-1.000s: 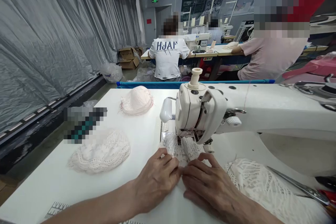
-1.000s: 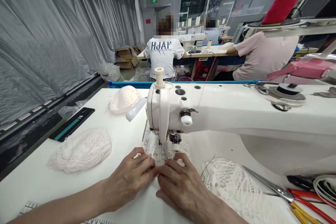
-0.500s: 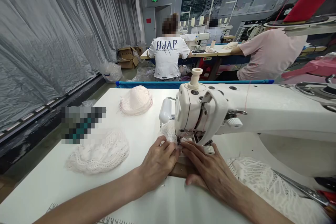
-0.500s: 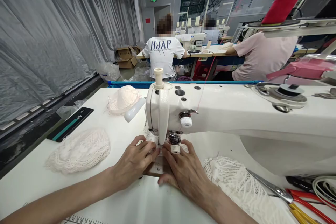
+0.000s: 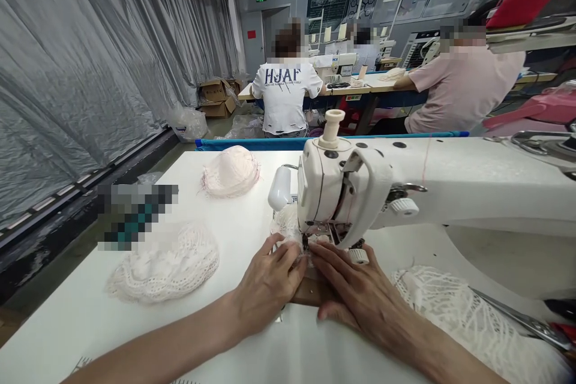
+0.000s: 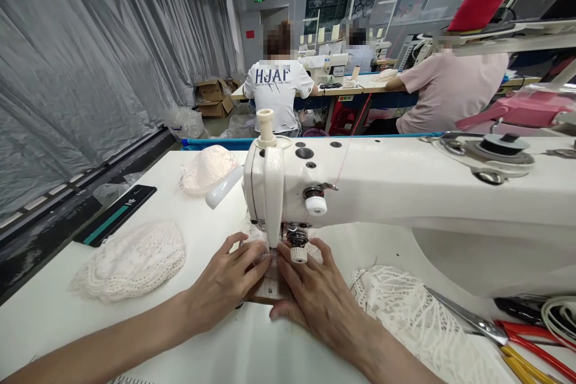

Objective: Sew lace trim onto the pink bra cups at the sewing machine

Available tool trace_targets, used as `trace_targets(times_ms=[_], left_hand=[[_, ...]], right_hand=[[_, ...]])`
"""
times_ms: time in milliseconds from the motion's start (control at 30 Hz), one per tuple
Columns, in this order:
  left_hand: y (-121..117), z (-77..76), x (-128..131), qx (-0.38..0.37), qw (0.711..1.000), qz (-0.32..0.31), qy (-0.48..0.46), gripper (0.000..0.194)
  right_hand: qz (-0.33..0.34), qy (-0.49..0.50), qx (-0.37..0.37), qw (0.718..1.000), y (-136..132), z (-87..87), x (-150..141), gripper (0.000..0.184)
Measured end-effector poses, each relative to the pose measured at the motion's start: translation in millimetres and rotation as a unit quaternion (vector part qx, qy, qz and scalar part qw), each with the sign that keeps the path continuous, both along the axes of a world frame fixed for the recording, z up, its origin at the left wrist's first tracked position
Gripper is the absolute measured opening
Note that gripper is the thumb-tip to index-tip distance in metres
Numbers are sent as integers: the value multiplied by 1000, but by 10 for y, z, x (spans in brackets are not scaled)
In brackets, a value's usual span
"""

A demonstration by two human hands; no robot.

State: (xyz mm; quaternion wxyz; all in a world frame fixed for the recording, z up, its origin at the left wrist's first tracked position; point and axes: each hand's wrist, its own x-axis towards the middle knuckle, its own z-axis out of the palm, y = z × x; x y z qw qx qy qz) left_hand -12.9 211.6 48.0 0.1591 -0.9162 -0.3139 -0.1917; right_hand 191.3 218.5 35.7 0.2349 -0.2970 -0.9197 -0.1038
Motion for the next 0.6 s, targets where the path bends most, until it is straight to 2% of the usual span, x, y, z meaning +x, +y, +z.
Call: trace_targets(times_ms=[167, 600], left_hand=[[-59, -6, -8, 15, 999, -9, -28, 19], [-73, -78, 9, 78, 997, 17, -11, 18]], right_hand=[[17, 21, 5, 1000, -90, 20, -12, 49], [9, 45, -21, 999, -110, 12, -34, 41]])
